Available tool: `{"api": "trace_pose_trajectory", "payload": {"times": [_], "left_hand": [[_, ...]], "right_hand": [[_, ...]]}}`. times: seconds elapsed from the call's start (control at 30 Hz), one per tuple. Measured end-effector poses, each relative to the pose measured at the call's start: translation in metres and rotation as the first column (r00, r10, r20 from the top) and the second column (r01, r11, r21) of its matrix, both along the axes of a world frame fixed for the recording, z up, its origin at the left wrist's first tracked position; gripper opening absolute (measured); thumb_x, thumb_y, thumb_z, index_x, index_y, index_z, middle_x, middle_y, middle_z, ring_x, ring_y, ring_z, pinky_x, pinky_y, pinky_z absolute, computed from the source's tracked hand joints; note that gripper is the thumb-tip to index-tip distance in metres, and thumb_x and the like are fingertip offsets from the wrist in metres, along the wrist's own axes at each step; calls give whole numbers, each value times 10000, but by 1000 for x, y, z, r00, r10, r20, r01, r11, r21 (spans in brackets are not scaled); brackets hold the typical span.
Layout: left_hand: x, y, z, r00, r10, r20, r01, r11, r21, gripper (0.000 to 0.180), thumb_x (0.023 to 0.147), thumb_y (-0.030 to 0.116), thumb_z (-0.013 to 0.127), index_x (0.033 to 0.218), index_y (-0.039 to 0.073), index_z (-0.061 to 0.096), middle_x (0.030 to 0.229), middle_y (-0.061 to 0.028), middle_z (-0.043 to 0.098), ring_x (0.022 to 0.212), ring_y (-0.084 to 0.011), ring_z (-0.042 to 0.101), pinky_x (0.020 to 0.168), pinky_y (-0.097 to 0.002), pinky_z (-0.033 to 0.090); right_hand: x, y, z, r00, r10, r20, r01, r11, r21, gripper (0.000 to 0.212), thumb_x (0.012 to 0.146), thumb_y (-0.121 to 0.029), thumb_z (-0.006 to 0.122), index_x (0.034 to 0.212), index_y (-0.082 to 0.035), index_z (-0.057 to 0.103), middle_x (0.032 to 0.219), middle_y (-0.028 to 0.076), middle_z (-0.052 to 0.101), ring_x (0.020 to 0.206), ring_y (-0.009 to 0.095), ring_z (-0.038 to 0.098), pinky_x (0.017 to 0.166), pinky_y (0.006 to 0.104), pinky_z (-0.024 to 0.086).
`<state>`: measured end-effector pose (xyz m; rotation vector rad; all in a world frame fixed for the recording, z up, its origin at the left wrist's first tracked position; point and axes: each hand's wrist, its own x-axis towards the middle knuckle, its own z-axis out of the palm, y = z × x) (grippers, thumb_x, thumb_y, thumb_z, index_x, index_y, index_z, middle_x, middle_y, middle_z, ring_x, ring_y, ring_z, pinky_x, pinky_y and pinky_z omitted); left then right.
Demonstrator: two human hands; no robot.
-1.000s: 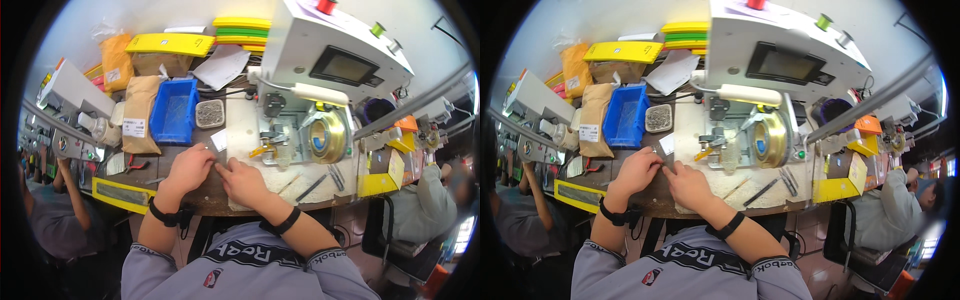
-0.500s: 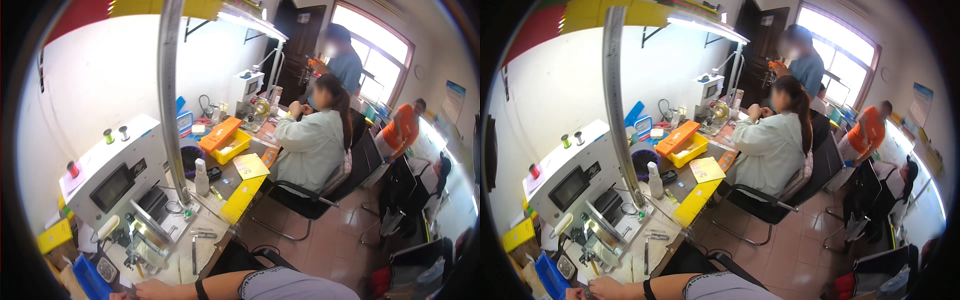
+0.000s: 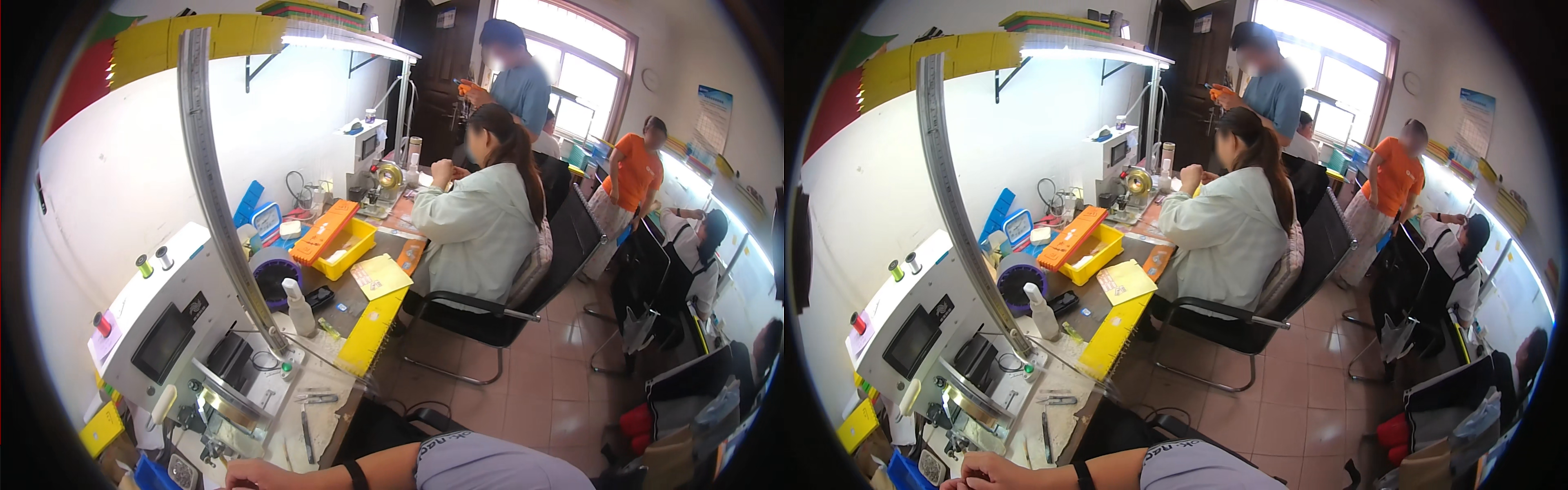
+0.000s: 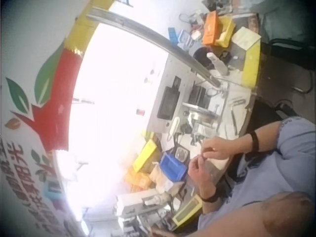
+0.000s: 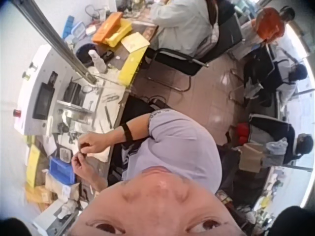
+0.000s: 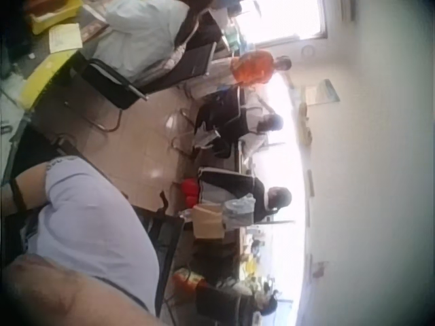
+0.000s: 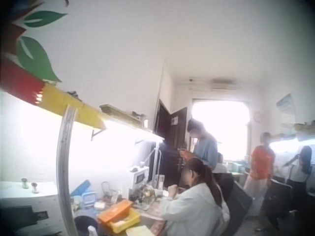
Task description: Assembling and inspecting small metal components at a workstation in a fabrication facility.
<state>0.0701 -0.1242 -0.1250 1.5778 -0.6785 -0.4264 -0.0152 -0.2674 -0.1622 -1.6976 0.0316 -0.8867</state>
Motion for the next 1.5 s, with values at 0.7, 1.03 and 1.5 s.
{"api": "trace_pose_trajectory", "payload": {"times": [0.7, 1.03, 1.5], "left_hand": [[-2, -58, 16, 999, 31, 42, -34, 997, 72, 148, 952, 92, 698, 890, -42, 690, 821, -71, 712, 755, -119, 659, 716, -249, 509], [63, -31, -1, 758, 41, 650, -139, 985, 100, 85, 867, -6, 689, 951, 0, 702, 943, -131, 692, 876, -259, 673, 794, -341, 523], [53, -35, -24, 622, 41, 782, -209, 971, 116, 372, 711, -32, 664, 1052, 107, 712, 1150, -89, 645, 1141, -294, 589, 1010, -434, 397]], "right_hand": [[-19, -30, -23, 973, -215, -78, 227, 954, 197, 78, 1053, -97, 526, 1009, -35, 543, 937, 60, 503, 861, 158, 501, 790, 309, 452], [21, -9, -19, 966, 52, -254, 23, 959, 283, 155, 1102, -162, 473, 1003, -45, 500, 831, -5, 503, 752, 65, 446, 704, 232, 420], [18, 4, -36, 987, -117, 110, 63, 911, 408, 76, 1063, -84, 475, 1016, -29, 497, 925, 80, 532, 781, 117, 472, 731, 264, 436]]}}
